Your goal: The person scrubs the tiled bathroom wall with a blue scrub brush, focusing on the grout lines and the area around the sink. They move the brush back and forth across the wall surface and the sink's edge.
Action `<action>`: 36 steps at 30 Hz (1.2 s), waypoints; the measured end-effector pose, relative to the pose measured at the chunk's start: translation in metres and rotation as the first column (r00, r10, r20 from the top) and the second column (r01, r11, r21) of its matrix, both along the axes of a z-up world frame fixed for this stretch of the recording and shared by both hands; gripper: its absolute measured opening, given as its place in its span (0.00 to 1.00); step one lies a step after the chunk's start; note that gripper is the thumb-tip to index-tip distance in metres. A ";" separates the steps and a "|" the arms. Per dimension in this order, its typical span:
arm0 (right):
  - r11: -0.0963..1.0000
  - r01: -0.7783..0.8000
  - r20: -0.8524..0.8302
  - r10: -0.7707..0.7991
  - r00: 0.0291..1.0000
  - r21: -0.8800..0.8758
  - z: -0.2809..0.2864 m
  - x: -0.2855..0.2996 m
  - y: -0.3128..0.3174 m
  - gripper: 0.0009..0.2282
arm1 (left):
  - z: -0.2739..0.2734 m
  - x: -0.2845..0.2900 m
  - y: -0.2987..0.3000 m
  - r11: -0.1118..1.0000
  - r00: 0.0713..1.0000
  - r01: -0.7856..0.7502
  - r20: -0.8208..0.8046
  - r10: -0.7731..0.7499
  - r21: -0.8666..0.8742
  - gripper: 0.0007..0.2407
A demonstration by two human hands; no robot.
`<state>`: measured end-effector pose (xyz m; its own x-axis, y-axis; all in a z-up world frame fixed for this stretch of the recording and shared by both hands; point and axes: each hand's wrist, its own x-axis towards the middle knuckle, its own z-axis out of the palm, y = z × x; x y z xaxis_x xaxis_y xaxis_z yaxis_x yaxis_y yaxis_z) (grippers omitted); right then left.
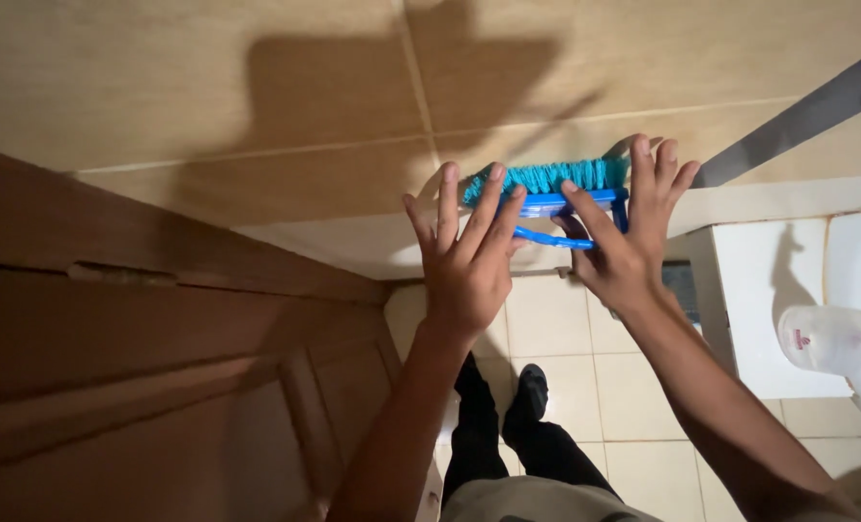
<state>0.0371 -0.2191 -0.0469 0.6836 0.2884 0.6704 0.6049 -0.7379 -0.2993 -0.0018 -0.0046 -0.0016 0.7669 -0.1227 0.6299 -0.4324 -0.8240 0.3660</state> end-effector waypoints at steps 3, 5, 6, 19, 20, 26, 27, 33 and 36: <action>1.000 -0.006 -0.017 0.006 1.000 -0.002 0.012 -0.001 -0.002 0.22 | 0.011 -0.001 -0.003 1.000 1.000 0.002 0.013 -0.002 -0.025 0.19; 1.000 0.004 -0.006 -0.004 1.000 0.005 0.017 -0.001 -0.002 0.23 | 0.015 -0.001 -0.004 0.999 0.999 0.012 0.038 -0.011 -0.031 0.19; 1.000 0.007 -0.004 -0.007 1.000 0.012 0.020 -0.001 -0.002 0.24 | 0.018 0.000 -0.005 0.999 0.998 0.017 0.053 -0.015 -0.037 0.18; 0.998 0.008 0.032 -0.010 0.999 0.059 0.085 -0.017 0.001 0.25 | 0.058 -0.014 -0.014 0.952 0.961 0.260 0.145 -0.237 -0.164 0.17; 0.997 -0.002 0.022 0.000 1.000 0.082 0.088 -0.019 0.002 0.24 | 0.064 -0.017 -0.016 0.948 0.952 0.286 0.156 -0.264 -0.140 0.16; 0.991 -0.003 0.041 -0.002 0.999 0.133 0.101 -0.029 0.002 0.20 | 0.066 -0.018 -0.020 0.955 0.953 0.271 0.174 -0.249 -0.118 0.15; 0.989 -0.013 0.029 0.009 1.000 0.150 0.105 -0.031 0.000 0.20 | 0.065 -0.017 -0.022 0.954 0.953 0.263 0.190 -0.234 -0.141 0.15; 0.984 0.031 0.085 -0.047 0.995 0.178 0.111 -0.038 0.002 0.14 | 0.074 -0.011 -0.028 0.921 0.941 0.328 0.162 -0.298 -0.210 0.09; 0.977 0.123 0.036 -0.131 0.991 0.176 0.111 -0.043 -0.001 0.15 | 0.075 -0.008 -0.033 0.931 0.933 0.330 0.201 -0.298 -0.153 0.09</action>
<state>-0.0056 -0.2204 0.0641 0.6733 0.0784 0.7352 0.5262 -0.7493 -0.4020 -0.0095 -0.0372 0.0735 0.5863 -0.2107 0.7822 -0.7273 -0.5622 0.3937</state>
